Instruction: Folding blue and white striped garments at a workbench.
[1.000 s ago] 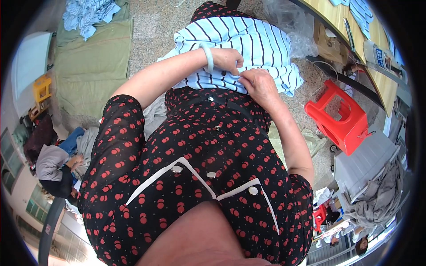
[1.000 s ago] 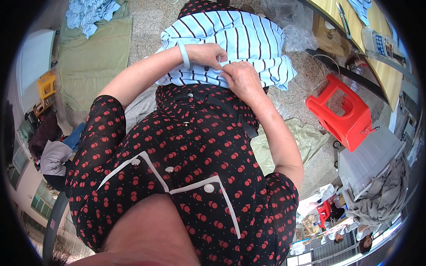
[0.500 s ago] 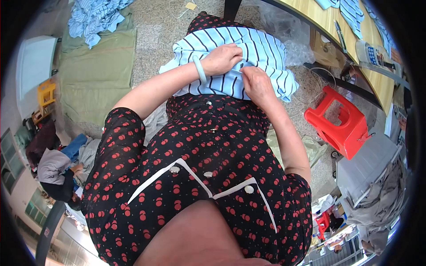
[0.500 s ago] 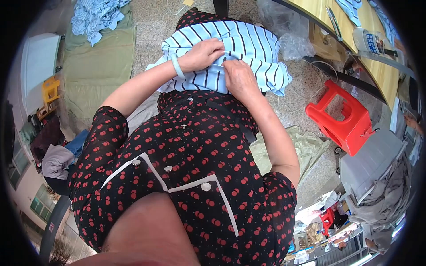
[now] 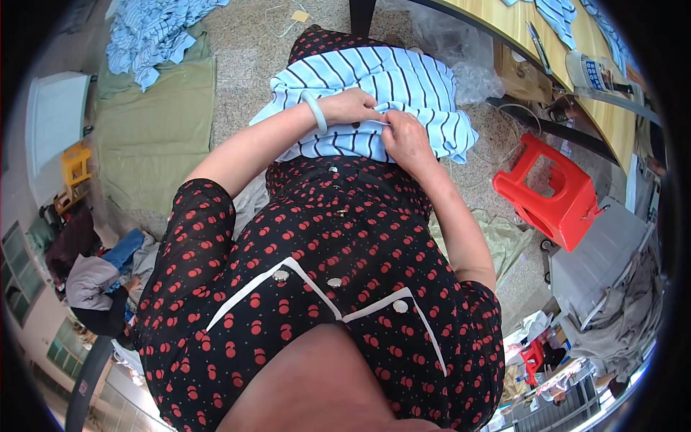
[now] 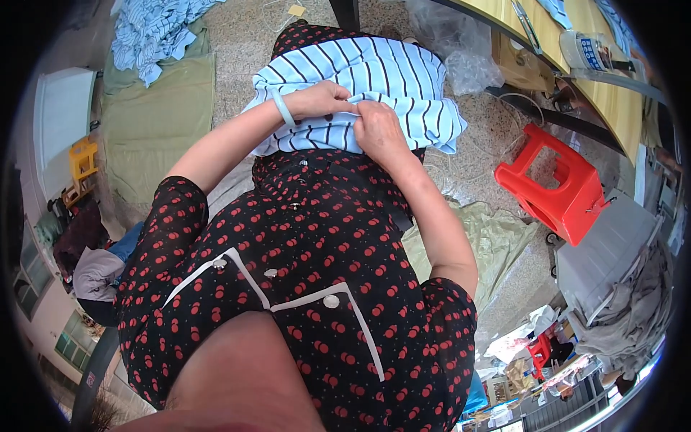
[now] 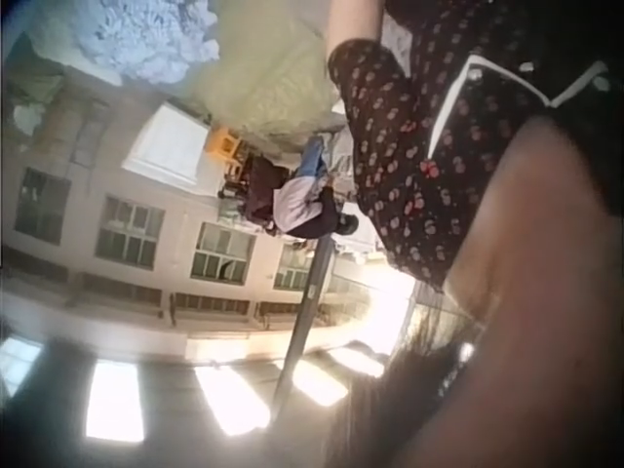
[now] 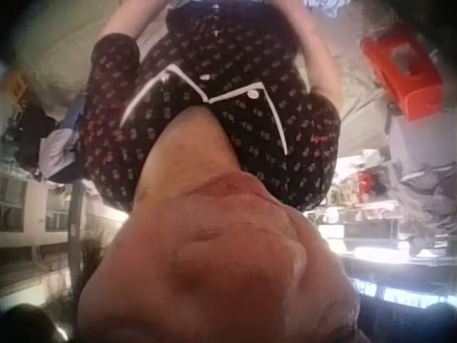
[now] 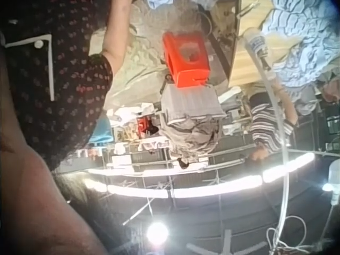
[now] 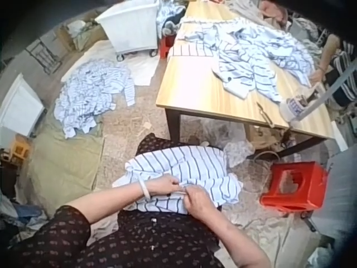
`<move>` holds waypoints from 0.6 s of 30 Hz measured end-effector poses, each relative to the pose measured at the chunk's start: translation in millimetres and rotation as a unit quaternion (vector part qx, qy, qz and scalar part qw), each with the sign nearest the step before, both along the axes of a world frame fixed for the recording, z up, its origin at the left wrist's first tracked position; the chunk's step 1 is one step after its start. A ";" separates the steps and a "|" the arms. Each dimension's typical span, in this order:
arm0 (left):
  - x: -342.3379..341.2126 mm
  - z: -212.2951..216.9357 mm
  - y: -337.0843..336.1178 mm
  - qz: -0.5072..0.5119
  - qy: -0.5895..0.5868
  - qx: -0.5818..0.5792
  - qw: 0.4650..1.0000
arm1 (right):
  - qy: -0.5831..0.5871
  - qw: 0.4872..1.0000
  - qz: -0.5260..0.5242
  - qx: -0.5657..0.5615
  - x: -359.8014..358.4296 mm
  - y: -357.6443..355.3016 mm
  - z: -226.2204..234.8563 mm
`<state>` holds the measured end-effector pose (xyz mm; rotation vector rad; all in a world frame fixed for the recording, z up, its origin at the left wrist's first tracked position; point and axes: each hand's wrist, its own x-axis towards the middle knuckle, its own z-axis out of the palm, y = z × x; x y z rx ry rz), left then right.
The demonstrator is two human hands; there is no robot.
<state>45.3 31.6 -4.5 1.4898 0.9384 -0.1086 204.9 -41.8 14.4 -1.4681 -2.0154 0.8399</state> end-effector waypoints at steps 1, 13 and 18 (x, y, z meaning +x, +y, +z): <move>2.4 -5.0 -0.9 0.008 0.004 0.005 1.000 | -0.010 1.000 -0.001 -0.009 1.0 -0.4 0.6; 1.1 -11.4 -7.4 0.029 -0.026 0.178 0.983 | 0.029 0.998 -0.051 -0.011 -4.9 1.8 -5.6; -0.6 7.0 -14.0 0.124 -0.038 -0.032 0.991 | 0.034 0.997 -0.063 -0.006 -7.2 3.5 0.9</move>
